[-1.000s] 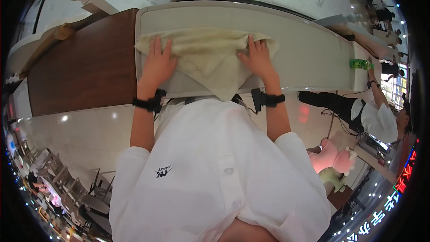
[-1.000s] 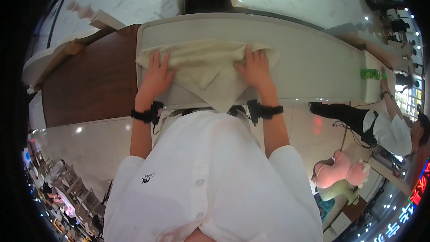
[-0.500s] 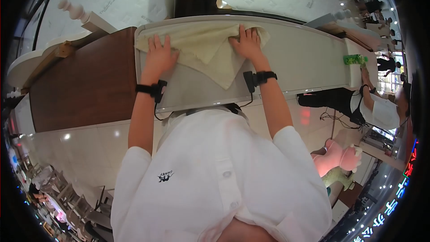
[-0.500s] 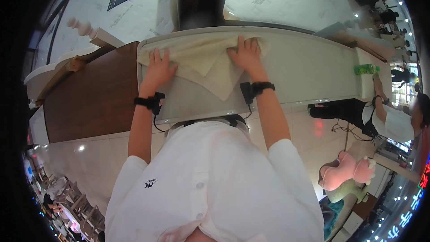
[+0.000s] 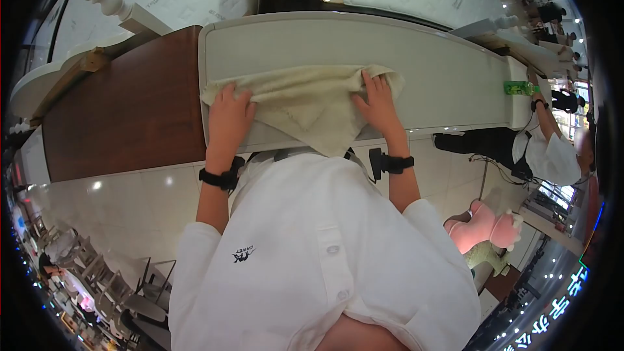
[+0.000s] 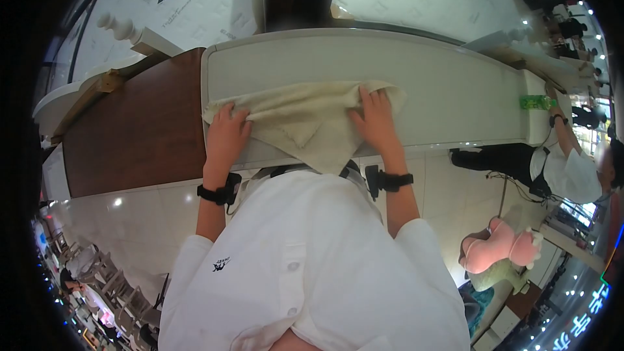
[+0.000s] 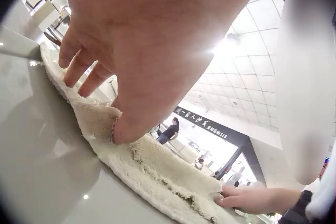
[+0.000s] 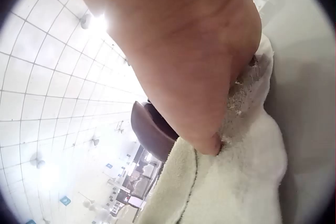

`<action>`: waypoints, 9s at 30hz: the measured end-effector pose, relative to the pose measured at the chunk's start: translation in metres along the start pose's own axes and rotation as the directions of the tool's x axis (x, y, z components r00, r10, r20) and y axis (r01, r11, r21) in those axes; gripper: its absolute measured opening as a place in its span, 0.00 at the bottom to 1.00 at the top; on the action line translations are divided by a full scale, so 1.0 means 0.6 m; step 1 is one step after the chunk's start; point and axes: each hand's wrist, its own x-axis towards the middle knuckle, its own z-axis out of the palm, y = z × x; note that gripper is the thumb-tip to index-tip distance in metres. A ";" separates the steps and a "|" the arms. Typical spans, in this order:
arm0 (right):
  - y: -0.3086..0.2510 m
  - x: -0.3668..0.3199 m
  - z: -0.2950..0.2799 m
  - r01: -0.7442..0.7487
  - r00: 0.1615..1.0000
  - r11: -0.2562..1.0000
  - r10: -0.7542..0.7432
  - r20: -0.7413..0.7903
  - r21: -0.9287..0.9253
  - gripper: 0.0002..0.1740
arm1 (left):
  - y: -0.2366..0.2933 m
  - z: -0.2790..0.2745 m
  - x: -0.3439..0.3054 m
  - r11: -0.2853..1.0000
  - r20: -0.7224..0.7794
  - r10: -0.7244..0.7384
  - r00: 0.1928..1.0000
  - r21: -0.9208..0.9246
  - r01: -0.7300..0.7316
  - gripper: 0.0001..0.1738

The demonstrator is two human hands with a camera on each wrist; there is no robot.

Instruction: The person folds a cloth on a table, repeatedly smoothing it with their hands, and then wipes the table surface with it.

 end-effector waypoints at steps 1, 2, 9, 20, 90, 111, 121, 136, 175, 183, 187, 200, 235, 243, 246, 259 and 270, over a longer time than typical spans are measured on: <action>0.002 0.000 -0.006 -0.028 0.999 0.999 0.026 0.031 0.046 0.38 | 0.000 0.001 0.000 1.000 -0.023 0.008 1.000 -0.003 -0.008 0.17; 0.004 0.001 -0.014 -0.057 0.997 0.994 0.051 0.063 0.091 0.38 | 0.000 0.002 -0.001 1.000 -0.045 0.016 0.999 -0.005 -0.016 0.15; 0.052 0.121 -0.067 -0.066 0.995 0.975 0.050 0.083 0.212 0.34 | 0.025 -0.044 0.083 0.916 0.105 -0.138 0.985 -0.365 0.167 0.20; -0.081 0.151 -0.146 0.063 0.952 0.844 0.110 -0.286 0.533 0.21 | 0.001 -0.162 0.098 0.875 -0.326 -0.151 0.933 -0.484 -0.028 0.15; -0.004 0.087 -0.013 0.209 0.974 0.954 -0.223 0.044 0.214 0.14 | 0.078 0.020 0.134 0.665 0.505 0.000 0.863 -0.645 0.377 0.25; -0.032 0.066 -0.121 0.203 0.974 0.649 -0.061 -0.216 0.733 0.09 | 0.155 0.031 0.088 -0.334 0.495 0.363 0.790 -0.722 0.606 0.37; -0.030 0.092 -0.177 0.259 0.947 0.847 -0.129 -0.293 0.464 0.08 | 0.016 -0.048 0.077 -0.550 0.163 -0.098 0.982 -0.831 0.083 0.23; -0.033 0.026 -0.173 0.449 0.884 0.890 -0.430 -0.185 0.077 0.16 | -0.014 -0.089 0.008 0.773 -0.041 -0.180 0.983 -0.623 0.115 0.13; 0.023 0.108 -0.173 -0.383 0.923 0.667 0.247 0.295 0.639 0.23 | -0.001 -0.077 0.172 0.508 0.214 0.039 0.976 -0.845 0.165 0.20; 0.035 0.078 -0.078 -0.071 0.985 0.997 0.067 -0.159 -0.020 0.32 | 0.012 -0.015 0.153 0.984 -0.060 0.053 0.997 -0.165 -0.062 0.28; 0.001 0.001 -0.060 -0.217 0.975 0.961 0.222 -0.012 0.169 0.31 | -0.006 0.012 0.059 0.970 -0.015 -0.046 0.999 -0.240 0.041 0.26; 0.015 -0.066 -0.063 0.255 0.966 0.966 -0.253 0.061 -0.035 0.22 | 0.009 -0.006 -0.008 0.960 0.087 0.242 0.966 0.121 -0.252 0.22; 0.064 0.195 -0.107 0.105 0.981 0.941 -0.046 -0.186 0.321 0.13 | -0.068 -0.051 0.235 0.884 -0.066 0.072 0.995 -0.458 -0.095 0.16; 0.020 0.083 -0.155 0.143 0.988 0.963 -0.125 -0.095 0.227 0.10 | -0.008 -0.104 0.109 0.902 -0.042 0.231 0.972 -0.366 -0.230 0.09; 0.022 0.012 -0.140 0.108 0.992 0.965 -0.118 0.032 0.237 0.09 | -0.024 -0.078 0.055 0.912 0.030 0.323 0.946 -0.275 -0.303 0.08; 0.016 -0.028 -0.123 0.197 0.966 0.980 -0.193 0.173 -0.006 0.07 | -0.025 -0.059 0.005 0.928 -0.026 0.371 0.928 -0.007 -0.372 0.12; -0.076 0.047 -0.020 0.287 0.923 0.937 -0.215 0.318 -0.199 0.38 | 0.081 0.058 0.061 0.941 0.233 0.238 0.943 0.184 -0.283 0.36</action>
